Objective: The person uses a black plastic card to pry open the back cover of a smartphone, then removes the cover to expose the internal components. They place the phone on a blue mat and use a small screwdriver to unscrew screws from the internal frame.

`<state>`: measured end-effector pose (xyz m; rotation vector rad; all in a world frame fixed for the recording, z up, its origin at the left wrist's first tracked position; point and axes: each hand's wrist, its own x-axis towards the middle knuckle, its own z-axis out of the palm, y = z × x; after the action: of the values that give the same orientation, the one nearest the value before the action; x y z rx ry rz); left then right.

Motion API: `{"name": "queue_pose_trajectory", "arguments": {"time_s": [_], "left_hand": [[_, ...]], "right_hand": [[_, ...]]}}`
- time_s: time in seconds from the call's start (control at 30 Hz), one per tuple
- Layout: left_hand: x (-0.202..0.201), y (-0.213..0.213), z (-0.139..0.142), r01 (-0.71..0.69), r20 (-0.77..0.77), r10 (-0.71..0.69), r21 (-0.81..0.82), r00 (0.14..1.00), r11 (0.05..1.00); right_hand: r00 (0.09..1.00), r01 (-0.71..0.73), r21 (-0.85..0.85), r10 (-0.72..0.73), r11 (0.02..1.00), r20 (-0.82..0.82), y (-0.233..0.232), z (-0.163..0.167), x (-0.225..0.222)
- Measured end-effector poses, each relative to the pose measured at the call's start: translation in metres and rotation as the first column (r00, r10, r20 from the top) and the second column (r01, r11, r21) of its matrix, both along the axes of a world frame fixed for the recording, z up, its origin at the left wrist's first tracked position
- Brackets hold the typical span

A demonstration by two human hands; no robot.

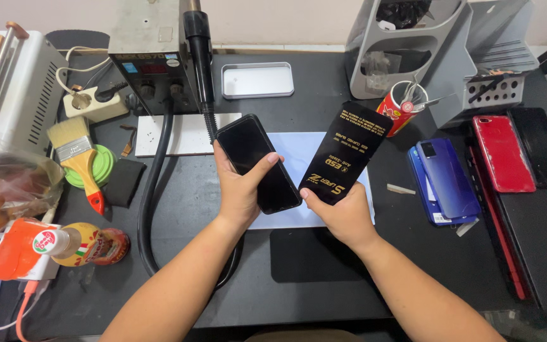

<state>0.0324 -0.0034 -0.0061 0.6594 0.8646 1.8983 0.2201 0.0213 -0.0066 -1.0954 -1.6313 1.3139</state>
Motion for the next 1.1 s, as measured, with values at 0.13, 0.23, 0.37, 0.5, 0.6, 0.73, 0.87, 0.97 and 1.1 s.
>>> {"name": "queue_pose_trajectory", "arguments": {"time_s": [0.13,0.23,0.37,0.5,0.6,0.73,0.87,0.97,1.1], "left_hand": [[0.001,-0.001,-0.001,-0.037,-0.036,0.038,0.025,0.999,0.999],[0.002,0.000,-0.004,-0.059,-0.049,0.060,0.027,0.997,0.998],[0.003,0.001,-0.010,-0.166,-0.179,0.171,0.045,0.969,0.985],[0.005,-0.001,-0.015,-0.211,-0.260,0.213,0.036,0.942,0.977],[0.007,-0.001,-0.016,-0.228,-0.285,0.229,0.037,0.931,0.973],[0.008,-0.002,-0.015,-0.232,-0.291,0.225,0.010,0.930,0.973],[0.009,-0.002,-0.013,-0.228,-0.271,0.225,0.020,0.936,0.973],[0.009,-0.002,-0.013,-0.222,-0.282,0.215,0.006,0.935,0.975],[0.010,-0.001,-0.012,-0.213,-0.248,0.209,0.012,0.946,0.977]], "right_hand": [[0.999,0.030,0.069,-0.032,0.997,0.019,-0.003,0.001,-0.002],[1.000,0.029,0.107,-0.030,0.994,0.003,-0.004,0.001,-0.003],[0.999,0.006,0.193,0.000,0.981,-0.032,-0.005,-0.001,-0.004],[0.999,0.025,0.312,-0.017,0.950,-0.028,-0.006,-0.003,-0.006],[0.997,0.079,0.412,-0.065,0.908,-0.047,-0.008,-0.007,-0.008],[0.999,0.031,0.418,-0.022,0.908,-0.026,-0.011,-0.010,-0.007],[0.996,0.072,0.467,-0.041,0.881,-0.077,-0.014,-0.011,-0.009],[0.998,0.042,0.532,-0.010,0.846,-0.063,-0.012,-0.010,-0.008],[0.999,0.015,0.704,-0.047,0.710,0.025,-0.011,-0.008,-0.007]]}}
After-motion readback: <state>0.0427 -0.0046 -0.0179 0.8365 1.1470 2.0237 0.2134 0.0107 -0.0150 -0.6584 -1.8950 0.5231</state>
